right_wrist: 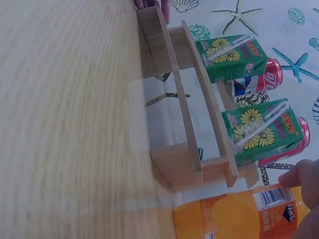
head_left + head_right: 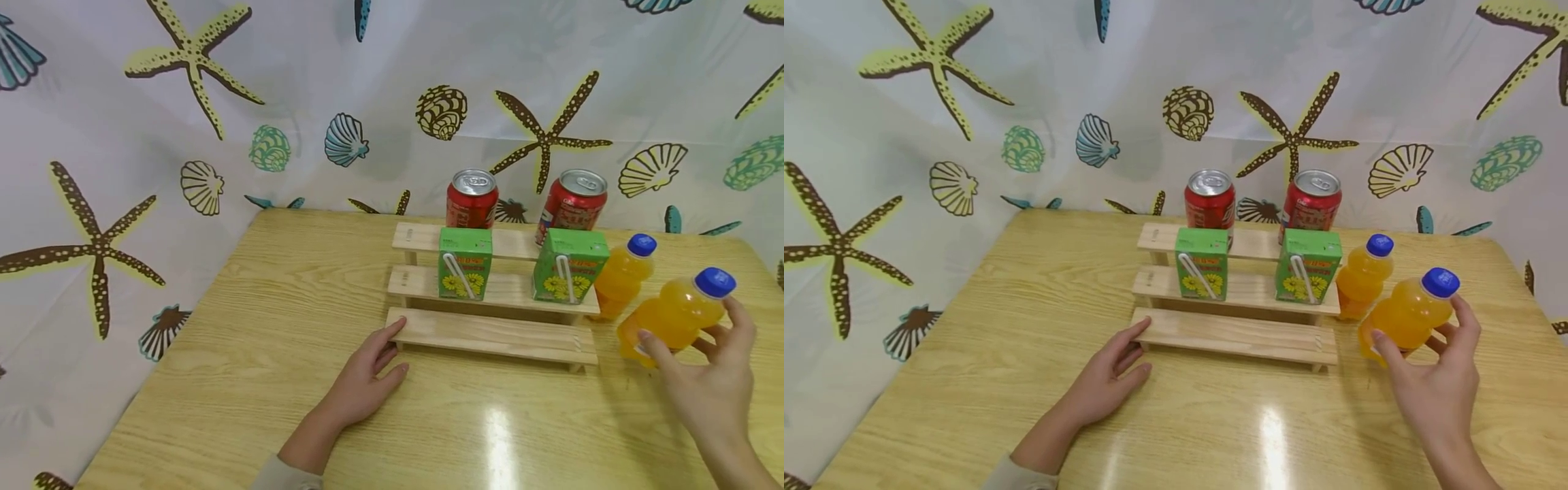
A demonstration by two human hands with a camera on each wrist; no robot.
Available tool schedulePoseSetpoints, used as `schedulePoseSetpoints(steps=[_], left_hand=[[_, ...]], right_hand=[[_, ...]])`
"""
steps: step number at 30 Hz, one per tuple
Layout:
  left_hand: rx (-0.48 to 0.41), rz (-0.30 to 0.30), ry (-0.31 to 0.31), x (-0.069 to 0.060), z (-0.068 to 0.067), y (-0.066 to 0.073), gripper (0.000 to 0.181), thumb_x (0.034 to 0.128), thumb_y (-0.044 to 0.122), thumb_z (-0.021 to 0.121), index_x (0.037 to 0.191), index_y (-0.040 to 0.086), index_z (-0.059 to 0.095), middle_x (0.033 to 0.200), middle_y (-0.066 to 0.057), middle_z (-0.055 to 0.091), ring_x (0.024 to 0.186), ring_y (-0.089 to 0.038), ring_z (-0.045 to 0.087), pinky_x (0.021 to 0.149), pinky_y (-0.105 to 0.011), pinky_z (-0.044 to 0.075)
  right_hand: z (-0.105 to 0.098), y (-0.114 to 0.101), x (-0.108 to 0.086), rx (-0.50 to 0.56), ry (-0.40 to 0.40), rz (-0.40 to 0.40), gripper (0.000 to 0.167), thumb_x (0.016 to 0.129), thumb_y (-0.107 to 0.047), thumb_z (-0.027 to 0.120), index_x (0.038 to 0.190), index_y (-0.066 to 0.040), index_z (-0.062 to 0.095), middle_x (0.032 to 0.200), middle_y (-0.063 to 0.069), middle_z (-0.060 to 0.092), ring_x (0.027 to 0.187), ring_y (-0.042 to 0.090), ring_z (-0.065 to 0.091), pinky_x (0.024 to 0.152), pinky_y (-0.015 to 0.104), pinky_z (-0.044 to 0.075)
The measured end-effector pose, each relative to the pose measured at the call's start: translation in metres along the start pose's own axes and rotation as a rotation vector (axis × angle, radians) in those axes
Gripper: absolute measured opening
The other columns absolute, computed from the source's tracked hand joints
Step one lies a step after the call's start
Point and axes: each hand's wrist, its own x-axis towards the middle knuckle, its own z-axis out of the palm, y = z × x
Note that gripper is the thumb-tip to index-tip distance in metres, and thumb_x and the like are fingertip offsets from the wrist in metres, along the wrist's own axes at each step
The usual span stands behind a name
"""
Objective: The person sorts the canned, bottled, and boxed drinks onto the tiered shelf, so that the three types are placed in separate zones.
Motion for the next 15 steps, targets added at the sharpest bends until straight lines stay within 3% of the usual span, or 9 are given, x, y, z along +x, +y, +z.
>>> schedulePoseSetpoints(steps=[3, 8, 12, 15], left_hand=[[0.001, 0.002, 0.001, 0.0, 0.0, 0.0, 0.068, 0.0993, 0.009, 0.061, 0.158, 0.021, 0.029, 0.159, -0.007, 0.031, 0.146, -0.028, 0.035, 0.118, -0.025, 0.038], [-0.001, -0.006, -0.001, 0.001, 0.0, 0.0, 0.068, 0.0995, 0.009, 0.061, 0.158, 0.022, 0.029, 0.159, -0.007, 0.031, 0.146, -0.027, 0.036, 0.117, -0.023, 0.038], [0.0, 0.001, 0.001, 0.001, 0.001, -0.001, 0.068, 0.0994, 0.01, 0.061, 0.158, 0.021, 0.029, 0.159, -0.009, 0.032, 0.146, -0.029, 0.036, 0.118, -0.026, 0.039], [0.006, 0.003, 0.005, 0.0, 0.001, -0.002, 0.068, 0.0994, 0.01, 0.062, 0.158, 0.021, 0.029, 0.159, -0.008, 0.032, 0.146, -0.029, 0.036, 0.118, -0.027, 0.039]], right_hand=[[0.0, -0.003, -0.002, 0.004, -0.001, -0.011, 0.099, 0.086, -0.015, 0.078, 0.154, -0.044, 0.013, 0.154, 0.011, 0.04, 0.126, 0.039, 0.049, 0.069, -0.003, 0.038], [-0.003, -0.007, -0.009, 0.026, -0.041, 0.008, 0.101, 0.086, -0.015, 0.079, 0.154, -0.045, 0.011, 0.154, 0.014, 0.04, 0.124, 0.041, 0.05, 0.061, -0.005, 0.039], [-0.003, -0.01, -0.015, 0.018, -0.045, 0.005, 0.101, 0.085, -0.014, 0.08, 0.154, -0.046, 0.013, 0.154, 0.011, 0.042, 0.123, 0.037, 0.05, 0.076, 0.006, 0.044], [-0.002, -0.012, -0.018, 0.018, -0.037, -0.02, 0.101, 0.084, -0.013, 0.081, 0.154, -0.044, 0.016, 0.152, 0.011, 0.045, 0.119, 0.029, 0.051, 0.077, 0.006, 0.044]])
